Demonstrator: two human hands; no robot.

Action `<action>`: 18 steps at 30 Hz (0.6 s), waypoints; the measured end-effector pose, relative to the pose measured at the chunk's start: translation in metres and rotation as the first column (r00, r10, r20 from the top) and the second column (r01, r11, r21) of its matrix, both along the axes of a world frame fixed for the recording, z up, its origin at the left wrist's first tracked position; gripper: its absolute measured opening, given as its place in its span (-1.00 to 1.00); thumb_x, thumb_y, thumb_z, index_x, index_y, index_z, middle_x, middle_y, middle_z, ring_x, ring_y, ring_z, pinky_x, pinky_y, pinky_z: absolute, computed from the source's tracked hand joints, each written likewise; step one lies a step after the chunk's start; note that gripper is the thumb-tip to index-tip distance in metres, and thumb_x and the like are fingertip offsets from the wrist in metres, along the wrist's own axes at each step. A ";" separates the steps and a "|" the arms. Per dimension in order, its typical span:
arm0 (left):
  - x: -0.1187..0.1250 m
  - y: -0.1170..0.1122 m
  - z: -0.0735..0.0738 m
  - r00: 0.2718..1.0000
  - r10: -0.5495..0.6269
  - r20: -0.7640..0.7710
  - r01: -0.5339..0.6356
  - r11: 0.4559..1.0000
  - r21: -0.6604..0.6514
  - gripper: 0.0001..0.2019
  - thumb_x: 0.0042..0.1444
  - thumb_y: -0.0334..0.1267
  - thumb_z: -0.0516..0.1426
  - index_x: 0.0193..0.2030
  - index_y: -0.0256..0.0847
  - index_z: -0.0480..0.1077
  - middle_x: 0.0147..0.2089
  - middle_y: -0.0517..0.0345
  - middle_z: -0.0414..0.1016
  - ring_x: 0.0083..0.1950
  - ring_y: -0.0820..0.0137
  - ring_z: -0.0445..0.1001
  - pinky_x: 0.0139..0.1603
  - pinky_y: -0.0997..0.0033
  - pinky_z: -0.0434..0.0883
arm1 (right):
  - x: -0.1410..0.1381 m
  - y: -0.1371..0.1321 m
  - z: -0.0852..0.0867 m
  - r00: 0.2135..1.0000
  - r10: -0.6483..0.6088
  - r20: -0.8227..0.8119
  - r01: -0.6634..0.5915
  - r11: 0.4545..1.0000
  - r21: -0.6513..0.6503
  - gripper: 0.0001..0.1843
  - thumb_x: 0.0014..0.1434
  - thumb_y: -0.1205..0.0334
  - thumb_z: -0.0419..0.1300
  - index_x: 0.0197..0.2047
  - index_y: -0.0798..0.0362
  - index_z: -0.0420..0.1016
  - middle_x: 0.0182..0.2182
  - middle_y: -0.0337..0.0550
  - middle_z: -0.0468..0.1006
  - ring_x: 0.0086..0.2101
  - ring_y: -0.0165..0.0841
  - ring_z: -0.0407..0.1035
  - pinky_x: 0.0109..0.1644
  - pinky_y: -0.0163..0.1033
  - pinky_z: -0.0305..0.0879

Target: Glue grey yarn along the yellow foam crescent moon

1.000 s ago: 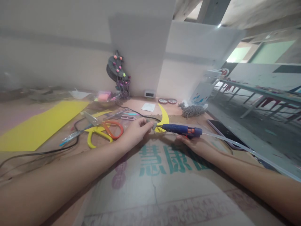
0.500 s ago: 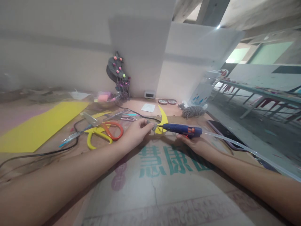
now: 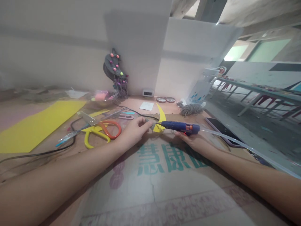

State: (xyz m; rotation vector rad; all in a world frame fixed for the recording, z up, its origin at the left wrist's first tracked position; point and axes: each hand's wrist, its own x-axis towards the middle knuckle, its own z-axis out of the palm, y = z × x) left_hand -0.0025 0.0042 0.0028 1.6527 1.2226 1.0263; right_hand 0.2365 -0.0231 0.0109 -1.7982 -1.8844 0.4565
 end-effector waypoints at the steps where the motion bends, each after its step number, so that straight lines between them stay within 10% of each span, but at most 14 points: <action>1: 0.000 0.000 0.000 1.000 -0.002 -0.003 0.002 1.000 0.008 -0.70 0.14 -0.08 0.10 -0.51 -0.18 0.19 -0.56 0.33 0.27 -0.54 0.51 0.25 -0.52 0.49 0.17 | 0.000 0.000 0.000 1.000 0.010 -0.011 -0.010 1.000 0.002 -0.56 0.04 -0.26 0.13 -0.51 -0.07 0.49 -0.50 -0.12 0.59 -0.34 -0.05 0.50 -0.23 -0.05 0.45; 11: 0.000 0.001 -0.006 1.000 -0.003 0.022 0.002 0.999 0.046 -0.68 0.15 -0.04 0.11 -0.50 -0.18 0.21 -0.58 0.32 0.27 -0.52 0.49 0.23 -0.49 0.50 0.16 | 0.013 0.006 0.007 0.979 0.126 -0.160 -0.108 0.987 0.120 -0.51 0.17 -0.23 0.05 -0.40 0.01 0.53 -0.42 -0.13 0.57 -0.35 -0.22 0.44 -0.22 -0.16 0.40; 18: 0.003 -0.002 -0.003 0.993 -0.093 0.067 0.096 0.995 -0.034 -0.72 0.13 -0.03 0.12 -0.44 -0.19 0.27 -0.54 0.28 0.34 -0.51 0.47 0.29 -0.50 0.49 0.18 | 0.024 0.058 0.033 0.851 0.191 -0.489 -0.070 0.964 0.255 -0.46 0.12 -0.30 0.17 -0.36 0.07 0.54 -0.41 -0.09 0.55 -0.40 -0.32 0.41 -0.37 -0.27 0.32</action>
